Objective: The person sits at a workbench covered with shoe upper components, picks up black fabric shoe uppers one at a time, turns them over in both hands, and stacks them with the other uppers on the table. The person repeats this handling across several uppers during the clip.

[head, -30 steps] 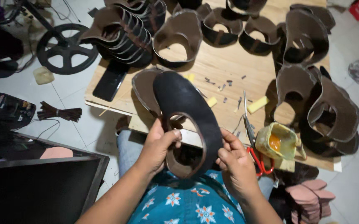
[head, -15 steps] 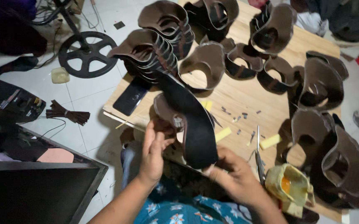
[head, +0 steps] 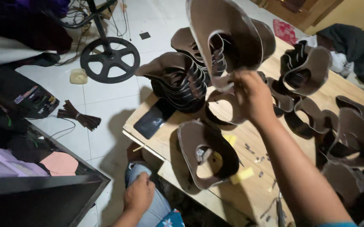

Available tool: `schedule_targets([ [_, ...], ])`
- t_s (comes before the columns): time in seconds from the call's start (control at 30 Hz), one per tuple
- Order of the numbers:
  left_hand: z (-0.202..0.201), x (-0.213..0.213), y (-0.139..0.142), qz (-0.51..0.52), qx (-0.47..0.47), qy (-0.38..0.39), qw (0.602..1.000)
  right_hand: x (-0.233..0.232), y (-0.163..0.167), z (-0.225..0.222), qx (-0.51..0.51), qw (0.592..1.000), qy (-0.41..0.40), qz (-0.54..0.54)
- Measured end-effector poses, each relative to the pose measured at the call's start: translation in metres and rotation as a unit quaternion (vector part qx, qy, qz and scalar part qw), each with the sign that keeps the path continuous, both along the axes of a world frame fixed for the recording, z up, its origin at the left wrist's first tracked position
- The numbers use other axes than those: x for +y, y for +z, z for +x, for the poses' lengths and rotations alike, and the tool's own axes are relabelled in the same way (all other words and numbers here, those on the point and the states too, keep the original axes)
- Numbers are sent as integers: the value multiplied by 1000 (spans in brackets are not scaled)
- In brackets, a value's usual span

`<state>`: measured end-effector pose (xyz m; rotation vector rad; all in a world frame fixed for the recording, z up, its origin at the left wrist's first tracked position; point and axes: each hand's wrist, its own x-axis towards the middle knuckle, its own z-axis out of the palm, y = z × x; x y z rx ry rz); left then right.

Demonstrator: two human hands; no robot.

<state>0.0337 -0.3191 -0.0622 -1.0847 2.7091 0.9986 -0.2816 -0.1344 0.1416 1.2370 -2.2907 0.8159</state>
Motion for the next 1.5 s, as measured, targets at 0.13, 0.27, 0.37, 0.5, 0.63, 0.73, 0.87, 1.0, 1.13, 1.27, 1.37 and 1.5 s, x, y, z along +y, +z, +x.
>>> schedule_targets([
  [0.13,-31,-22,1,-35,-54,-59,996,-73,-25,-90,9,1000,-18,-3],
  [0.27,-59,-41,-1,-6,-95,-40,995,-134,-41,-146,-5,1000,-26,-3],
  [0.37,-80,-53,-8,17,-103,-32,994,-169,-46,-170,-5,999,-30,-17],
  [0.5,-91,-62,-15,28,-126,-22,991,-191,-53,-187,17,988,-88,127],
  [0.63,-88,-63,-21,36,-113,-28,993,-186,-59,-192,7,955,-140,263],
  [0.73,-83,-61,-22,38,-131,-46,990,-172,-66,-192,24,978,-100,181],
  [0.87,-74,-55,-22,46,-107,-41,992,-160,-66,-187,-18,996,3,-84],
  [1.0,-68,-51,-22,54,-117,-42,991,-144,-61,-165,-403,831,22,-383],
  [1.13,-62,-49,-25,60,-127,-55,989,-99,-64,-100,-533,615,143,-563],
  [1.27,-55,-48,-32,70,-93,-75,990,-55,-83,-32,-600,484,81,-632],
  [1.37,-53,-44,-34,64,-90,-63,992,-26,-99,13,-604,501,115,-609],
  [1.5,-50,-36,-32,42,-89,-69,993,1,-107,45,-596,545,56,-587],
])
